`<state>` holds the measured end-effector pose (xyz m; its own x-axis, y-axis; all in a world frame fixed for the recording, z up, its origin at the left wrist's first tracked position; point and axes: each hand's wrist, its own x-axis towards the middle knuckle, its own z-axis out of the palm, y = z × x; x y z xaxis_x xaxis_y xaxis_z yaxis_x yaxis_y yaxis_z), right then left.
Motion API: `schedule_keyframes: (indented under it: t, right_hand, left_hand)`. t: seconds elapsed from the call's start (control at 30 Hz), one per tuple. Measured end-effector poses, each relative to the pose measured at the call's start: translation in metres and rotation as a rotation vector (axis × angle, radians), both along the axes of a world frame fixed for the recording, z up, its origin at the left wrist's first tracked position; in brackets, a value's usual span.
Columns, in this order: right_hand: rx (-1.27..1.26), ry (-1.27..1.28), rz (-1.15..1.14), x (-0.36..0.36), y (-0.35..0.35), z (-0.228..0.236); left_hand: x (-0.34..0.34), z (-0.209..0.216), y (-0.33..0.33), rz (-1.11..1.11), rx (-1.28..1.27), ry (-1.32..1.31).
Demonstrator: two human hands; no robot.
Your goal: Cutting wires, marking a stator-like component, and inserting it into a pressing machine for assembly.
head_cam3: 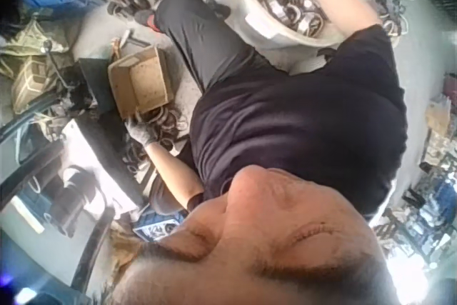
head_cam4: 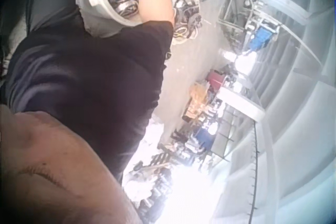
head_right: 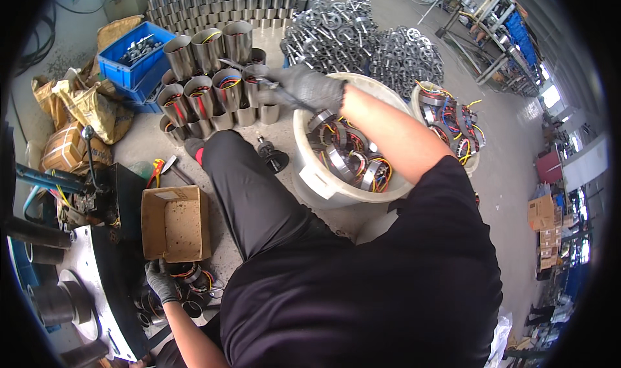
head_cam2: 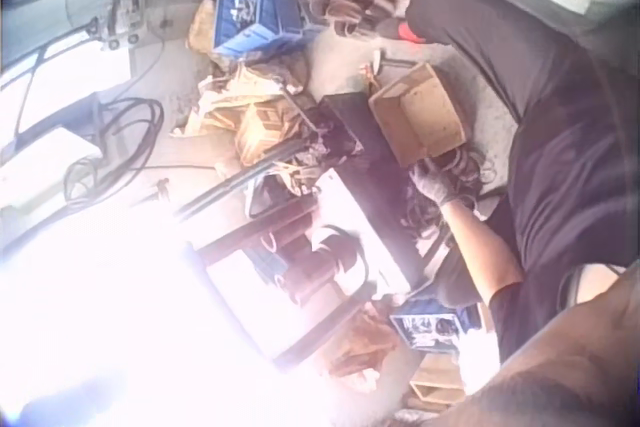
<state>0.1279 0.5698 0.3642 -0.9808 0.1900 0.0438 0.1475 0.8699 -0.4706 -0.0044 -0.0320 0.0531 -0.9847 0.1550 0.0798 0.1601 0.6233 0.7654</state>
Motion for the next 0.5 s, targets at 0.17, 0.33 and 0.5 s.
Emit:
schedule_keyframes:
  t: [0.17,0.33,0.5]
  right_hand:
    - [0.152,-0.33,-0.206,0.113,0.075,-0.023]
    - [-0.265,-0.358,-0.379,0.157,0.059,-0.105]
    - [-0.706,-0.14,-0.655,0.153,0.048,-0.168]
  left_hand:
    - [0.003,-0.015,0.018,-0.108,0.037,-0.089]
    - [0.003,-0.045,0.001,-0.089,0.05,-0.169]
    - [0.006,-0.02,0.01,-0.161,-0.05,-0.235]
